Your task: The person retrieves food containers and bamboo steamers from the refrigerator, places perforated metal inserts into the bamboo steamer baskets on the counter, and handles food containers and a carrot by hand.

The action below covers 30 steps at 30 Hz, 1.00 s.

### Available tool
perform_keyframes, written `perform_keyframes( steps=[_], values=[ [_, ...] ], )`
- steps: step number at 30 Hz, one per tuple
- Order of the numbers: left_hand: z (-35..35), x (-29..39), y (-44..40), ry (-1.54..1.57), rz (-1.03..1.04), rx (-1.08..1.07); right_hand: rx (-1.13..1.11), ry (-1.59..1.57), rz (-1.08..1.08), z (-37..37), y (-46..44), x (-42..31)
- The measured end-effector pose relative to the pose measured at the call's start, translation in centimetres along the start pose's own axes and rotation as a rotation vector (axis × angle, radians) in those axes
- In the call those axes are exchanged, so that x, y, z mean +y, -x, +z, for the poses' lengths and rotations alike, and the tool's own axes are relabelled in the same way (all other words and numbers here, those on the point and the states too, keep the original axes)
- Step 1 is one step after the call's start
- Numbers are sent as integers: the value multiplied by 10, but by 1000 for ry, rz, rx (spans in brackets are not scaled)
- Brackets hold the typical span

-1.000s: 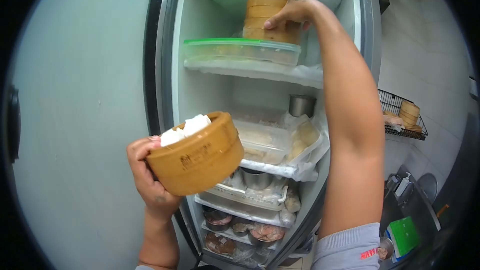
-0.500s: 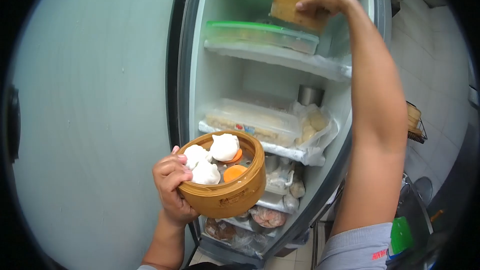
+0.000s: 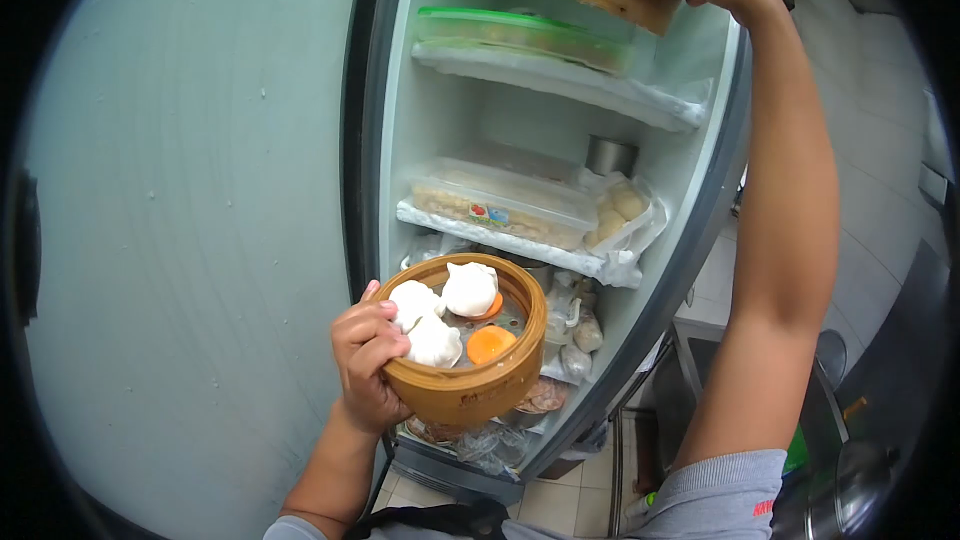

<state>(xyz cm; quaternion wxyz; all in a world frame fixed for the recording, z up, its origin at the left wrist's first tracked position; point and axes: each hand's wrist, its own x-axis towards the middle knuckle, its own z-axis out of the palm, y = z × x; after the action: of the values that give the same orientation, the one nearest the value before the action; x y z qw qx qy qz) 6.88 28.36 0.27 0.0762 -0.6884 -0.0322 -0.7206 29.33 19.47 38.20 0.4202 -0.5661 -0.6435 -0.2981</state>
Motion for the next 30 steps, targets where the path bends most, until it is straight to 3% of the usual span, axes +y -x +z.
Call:
perform_keyframes(
  steps=[2, 4, 6, 9, 12, 14, 18, 23, 26, 30],
  values=[
    [1, -5, 4, -10, -24, -33, -19, -29, 7, -8, 7, 4],
    [6, -11, 9, -1, -23, -42, -104, 22, -130, -14, 13, 27],
    [7, -12, 9, 19, -32, -58, 23, -119, -267, -4, 52, 23],
    [13, -17, 21, 18, -53, -71, 128, 29, -272, 8, 120, 7],
    [18, -16, 27, 33, -52, -90, 166, -74, -225, 23, 181, -4],
    [22, -14, 31, 46, -73, -110, 134, 28, -386, 26, 207, 2],
    [29, -9, 42, 104, -118, -124, 89, -38, -217, 34, 252, -7],
    [34, -9, 56, 117, -147, -178, -21, -74, -165, 30, 251, -3],
    [34, -10, 57, 113, -148, -179, 20, -18, -329, 24, 216, 7],
    [26, -8, 48, 114, -154, -135, 118, 53, -341, 16, 147, 16]
  ],
)
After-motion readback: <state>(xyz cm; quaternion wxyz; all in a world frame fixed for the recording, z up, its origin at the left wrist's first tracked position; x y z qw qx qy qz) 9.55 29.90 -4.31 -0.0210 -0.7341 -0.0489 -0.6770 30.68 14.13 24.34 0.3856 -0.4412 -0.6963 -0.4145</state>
